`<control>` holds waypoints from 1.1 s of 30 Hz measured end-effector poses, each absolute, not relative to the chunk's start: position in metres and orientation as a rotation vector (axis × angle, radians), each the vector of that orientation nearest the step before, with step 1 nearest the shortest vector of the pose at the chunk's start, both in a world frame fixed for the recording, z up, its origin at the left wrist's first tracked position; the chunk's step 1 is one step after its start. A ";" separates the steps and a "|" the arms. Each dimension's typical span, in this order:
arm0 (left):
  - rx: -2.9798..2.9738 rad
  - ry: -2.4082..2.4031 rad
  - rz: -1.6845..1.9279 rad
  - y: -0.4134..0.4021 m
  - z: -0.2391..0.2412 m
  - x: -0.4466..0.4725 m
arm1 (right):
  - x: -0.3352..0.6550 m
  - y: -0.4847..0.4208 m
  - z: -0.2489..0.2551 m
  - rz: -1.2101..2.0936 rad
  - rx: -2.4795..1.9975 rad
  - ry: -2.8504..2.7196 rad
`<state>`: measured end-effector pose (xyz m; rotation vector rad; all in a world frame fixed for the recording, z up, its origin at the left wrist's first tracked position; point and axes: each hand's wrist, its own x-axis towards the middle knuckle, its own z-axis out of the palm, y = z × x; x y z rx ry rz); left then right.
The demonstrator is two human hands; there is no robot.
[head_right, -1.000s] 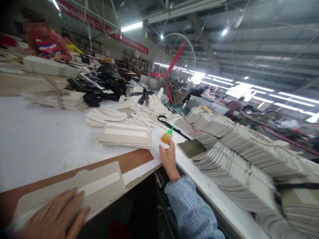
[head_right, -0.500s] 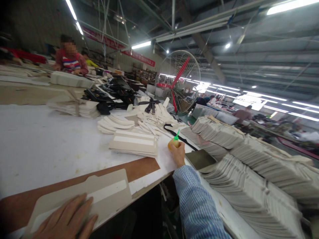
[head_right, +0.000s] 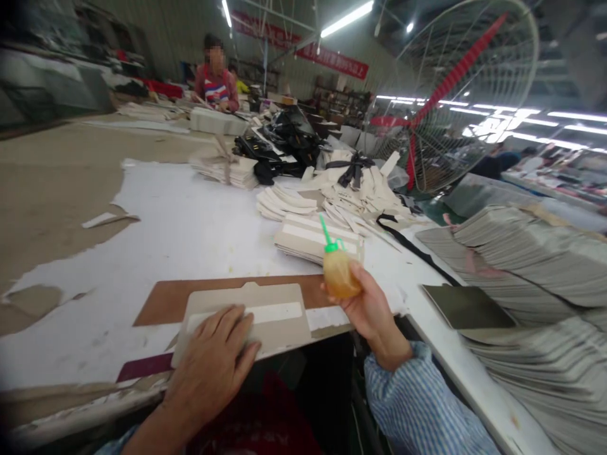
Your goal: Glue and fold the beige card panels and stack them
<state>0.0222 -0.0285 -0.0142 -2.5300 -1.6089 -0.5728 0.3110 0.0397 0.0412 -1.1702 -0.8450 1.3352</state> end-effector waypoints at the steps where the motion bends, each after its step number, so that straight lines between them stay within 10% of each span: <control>1: -2.537 -1.631 -0.574 -0.029 -0.013 0.023 | 0.301 0.040 0.039 1.365 -1.187 -0.909; 33: -2.671 -1.809 -0.538 -0.033 -0.006 0.027 | 0.140 0.079 0.088 0.254 -1.292 -2.476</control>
